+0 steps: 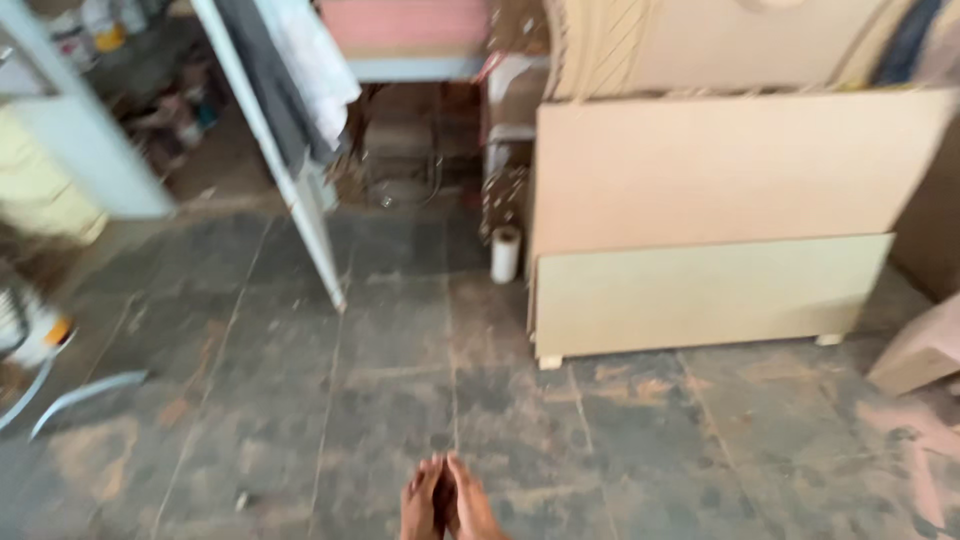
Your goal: The person assembles upholstered panels into a furniture frame using a pneumatic staple gun, connects air hoses, and manipulates small wooden pieces on a decorative headboard.
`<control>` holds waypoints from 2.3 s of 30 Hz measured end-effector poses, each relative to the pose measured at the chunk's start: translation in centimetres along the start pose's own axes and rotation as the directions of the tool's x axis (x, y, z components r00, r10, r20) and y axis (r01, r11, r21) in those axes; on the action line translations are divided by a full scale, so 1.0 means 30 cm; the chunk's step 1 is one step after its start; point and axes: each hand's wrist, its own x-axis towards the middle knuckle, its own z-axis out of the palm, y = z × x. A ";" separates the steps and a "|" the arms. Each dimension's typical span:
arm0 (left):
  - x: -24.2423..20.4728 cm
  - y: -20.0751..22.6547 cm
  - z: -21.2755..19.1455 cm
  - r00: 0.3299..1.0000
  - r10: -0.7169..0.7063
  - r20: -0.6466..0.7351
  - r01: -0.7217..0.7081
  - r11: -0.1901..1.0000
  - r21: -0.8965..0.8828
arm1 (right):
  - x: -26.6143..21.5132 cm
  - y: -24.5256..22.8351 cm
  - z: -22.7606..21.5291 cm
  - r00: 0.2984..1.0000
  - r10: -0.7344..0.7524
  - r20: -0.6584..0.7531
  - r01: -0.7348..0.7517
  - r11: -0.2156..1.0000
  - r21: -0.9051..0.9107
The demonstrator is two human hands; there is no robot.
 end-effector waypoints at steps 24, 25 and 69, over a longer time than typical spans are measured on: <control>-0.734 0.088 -0.043 0.943 0.165 0.288 -0.254 0.917 0.306 | -0.532 -0.393 0.304 0.816 -0.259 0.516 0.576 0.422 -0.700; -0.753 0.076 -0.038 0.960 0.144 0.241 -0.226 0.906 0.358 | -0.547 -0.450 0.349 0.788 -0.294 0.540 0.615 0.365 -0.699; -0.754 -0.678 0.466 0.880 0.475 -0.012 -0.475 0.878 -0.056 | -0.931 -0.609 -0.352 0.846 0.090 0.526 0.269 0.779 -0.566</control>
